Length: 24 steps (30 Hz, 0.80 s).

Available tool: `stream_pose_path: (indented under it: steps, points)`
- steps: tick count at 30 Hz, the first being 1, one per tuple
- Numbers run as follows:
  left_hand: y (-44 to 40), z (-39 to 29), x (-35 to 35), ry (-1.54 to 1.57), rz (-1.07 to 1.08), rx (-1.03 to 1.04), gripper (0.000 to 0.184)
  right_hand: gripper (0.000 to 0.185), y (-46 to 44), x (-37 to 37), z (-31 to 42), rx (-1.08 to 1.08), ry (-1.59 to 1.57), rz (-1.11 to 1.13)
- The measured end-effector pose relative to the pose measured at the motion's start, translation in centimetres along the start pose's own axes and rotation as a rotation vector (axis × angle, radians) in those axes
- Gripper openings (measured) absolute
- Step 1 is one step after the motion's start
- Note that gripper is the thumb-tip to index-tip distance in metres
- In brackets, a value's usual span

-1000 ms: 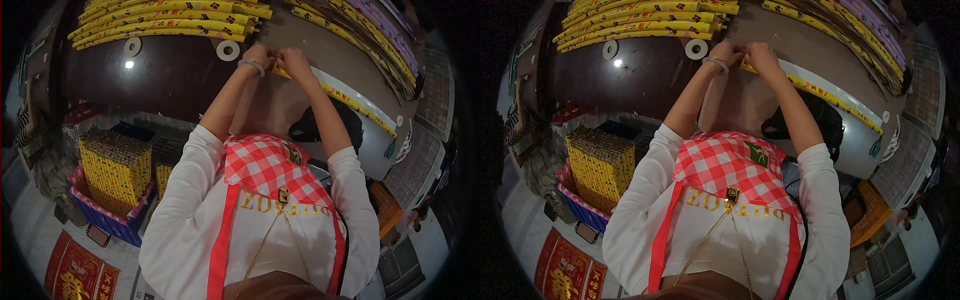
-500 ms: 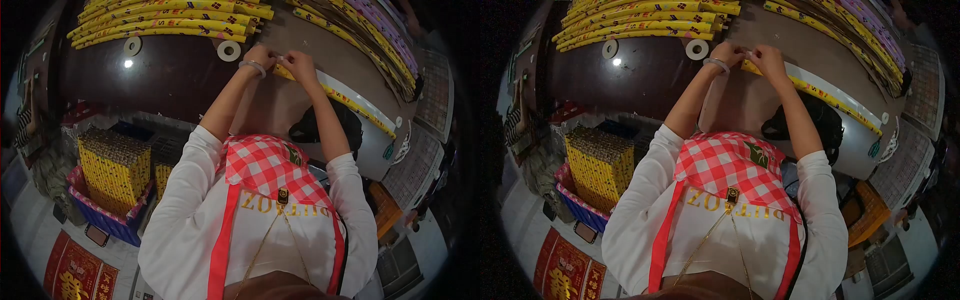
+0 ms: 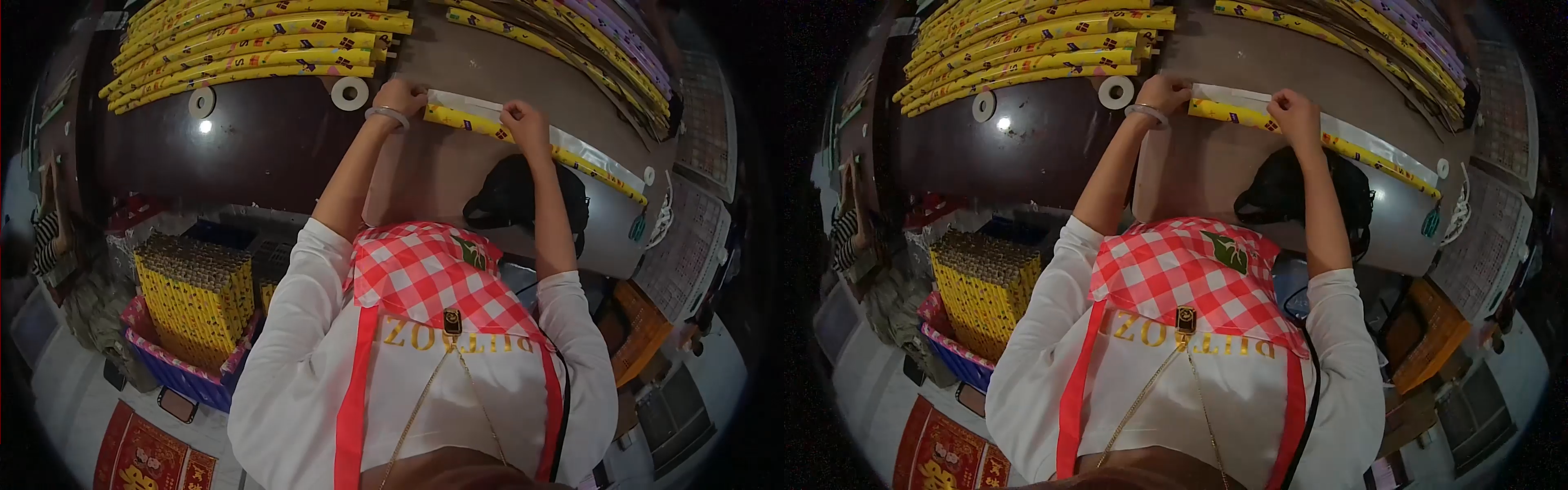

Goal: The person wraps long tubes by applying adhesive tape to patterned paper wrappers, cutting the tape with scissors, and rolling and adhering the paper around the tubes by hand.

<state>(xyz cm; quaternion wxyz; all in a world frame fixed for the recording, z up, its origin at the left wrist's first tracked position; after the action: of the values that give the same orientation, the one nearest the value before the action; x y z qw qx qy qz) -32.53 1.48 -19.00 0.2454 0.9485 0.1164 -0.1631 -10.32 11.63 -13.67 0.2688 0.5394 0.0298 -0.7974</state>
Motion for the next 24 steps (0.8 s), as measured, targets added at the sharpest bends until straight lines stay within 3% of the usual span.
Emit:
stream_pose_path:
  steps: [8,14,16,18,22,24]
  points:
    - [0.3,0.0,0.0,-0.027,-0.028,0.014,0.027,0.016,2.2,-4.5,-8.2,0.055,0.186,-0.12]
    - [0.8,0.1,0.2,0.03,-0.065,-0.008,0.024,0.019,3.7,-7.0,-15.5,0.267,0.293,-0.09]
    - [1.0,0.5,0.2,0.064,-0.061,0.019,0.024,0.019,4.2,-7.4,-15.7,0.3,0.304,-0.1]
    - [1.3,1.1,0.2,0.391,-0.078,0.05,0.022,0.02,4.4,-7.6,-15.2,0.269,0.249,-0.071]
    - [3.0,0.7,-0.1,0.245,-0.182,0.12,0.021,0.021,4.4,-6.8,-14.5,0.277,0.266,-0.046]
    - [4.0,-0.1,-0.2,0.167,-0.323,0.218,0.017,0.021,4.6,-6.7,-15.1,0.247,0.198,-0.19]
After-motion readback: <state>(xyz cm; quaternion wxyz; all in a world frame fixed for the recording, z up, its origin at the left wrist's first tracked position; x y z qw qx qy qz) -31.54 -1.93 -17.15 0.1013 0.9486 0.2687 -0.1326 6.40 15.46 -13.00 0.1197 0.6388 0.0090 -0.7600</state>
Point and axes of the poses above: each hand's wrist, its own y-axis away from the middle knuckle, its own x-axis out of the palm, z = x × y, the point moved 5 cm from there along -y, towards the middle knuckle, and after that the axes turned 14 degrees about y, right-handed, at the moved point
